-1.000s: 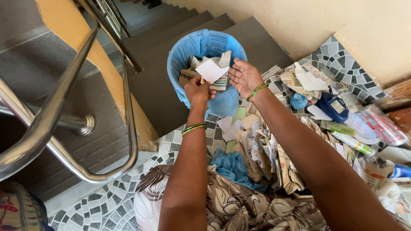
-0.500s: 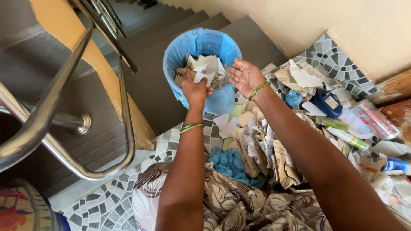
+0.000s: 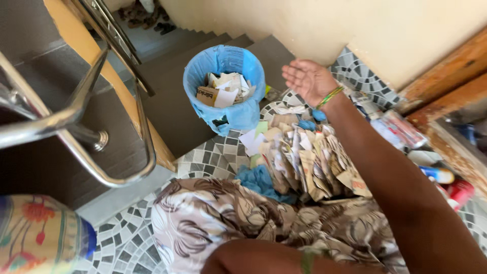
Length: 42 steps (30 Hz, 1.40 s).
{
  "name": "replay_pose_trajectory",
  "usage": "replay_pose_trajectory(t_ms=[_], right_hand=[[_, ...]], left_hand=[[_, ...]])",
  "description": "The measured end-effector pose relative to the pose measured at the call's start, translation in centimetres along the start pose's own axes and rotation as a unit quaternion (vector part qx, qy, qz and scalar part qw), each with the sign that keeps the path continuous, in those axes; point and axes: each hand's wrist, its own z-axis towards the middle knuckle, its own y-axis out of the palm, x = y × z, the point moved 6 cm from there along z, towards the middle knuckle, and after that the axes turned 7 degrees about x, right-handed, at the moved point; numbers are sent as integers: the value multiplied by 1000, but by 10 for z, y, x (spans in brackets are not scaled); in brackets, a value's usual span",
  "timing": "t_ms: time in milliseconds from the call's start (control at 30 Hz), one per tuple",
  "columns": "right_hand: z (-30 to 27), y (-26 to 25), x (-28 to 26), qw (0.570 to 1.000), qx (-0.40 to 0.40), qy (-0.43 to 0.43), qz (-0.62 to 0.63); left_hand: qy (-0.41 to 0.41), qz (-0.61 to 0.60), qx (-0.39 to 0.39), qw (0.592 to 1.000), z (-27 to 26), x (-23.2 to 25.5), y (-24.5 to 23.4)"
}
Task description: The person sits on a tiled floor and sorts through a pile of paper scraps, picking up pieces one by one and placing them into a blue bucket. The task involves handling various paper items and moving them from the floor into the container.
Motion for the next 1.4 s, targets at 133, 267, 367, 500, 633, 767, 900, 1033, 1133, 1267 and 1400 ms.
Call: replay_pose_trajectory(t_ms=[133, 267, 367, 500, 633, 767, 900, 1033, 1133, 1267, 1400], right_hand=[[-65, -19, -44, 998, 4, -51, -38], [-131, -45, -69, 994, 53, -72, -62], [-172, -66, -81, 991, 76, -92, -65], [-209, -99, -89, 985, 119, -108, -59], [-224, -140, -90, 984, 125, -115, -47], [-221, -188, -77, 983, 146, -106, -36], [-208, -233, -56, 975, 212, -67, -21], [-185, -284, -23, 957, 280, -78, -9], [-177, -309, -7, 968, 243, -65, 22], [-167, -318, 5, 969, 244, -38, 27], [-159, -341, 19, 937, 343, 7, -64]], left_hand=[[-2, -14, -25, 1000, 9, 12, 30], [2, -36, -31, 999, 9, 34, 91], [9, -53, -38, 998, 13, 53, 127], [27, -77, -33, 996, 25, 70, 149], [38, -103, -16, 994, 44, 77, 144], [46, -145, 21, 988, 79, 90, 131], [44, -188, 89, 977, 116, 84, 95], [0, -229, 173, 958, 146, 42, 37], [-76, -252, 241, 934, 158, -17, -9], [-172, -267, 309, 896, 168, -108, -34], [-229, -270, 326, 877, 175, -174, -30]])
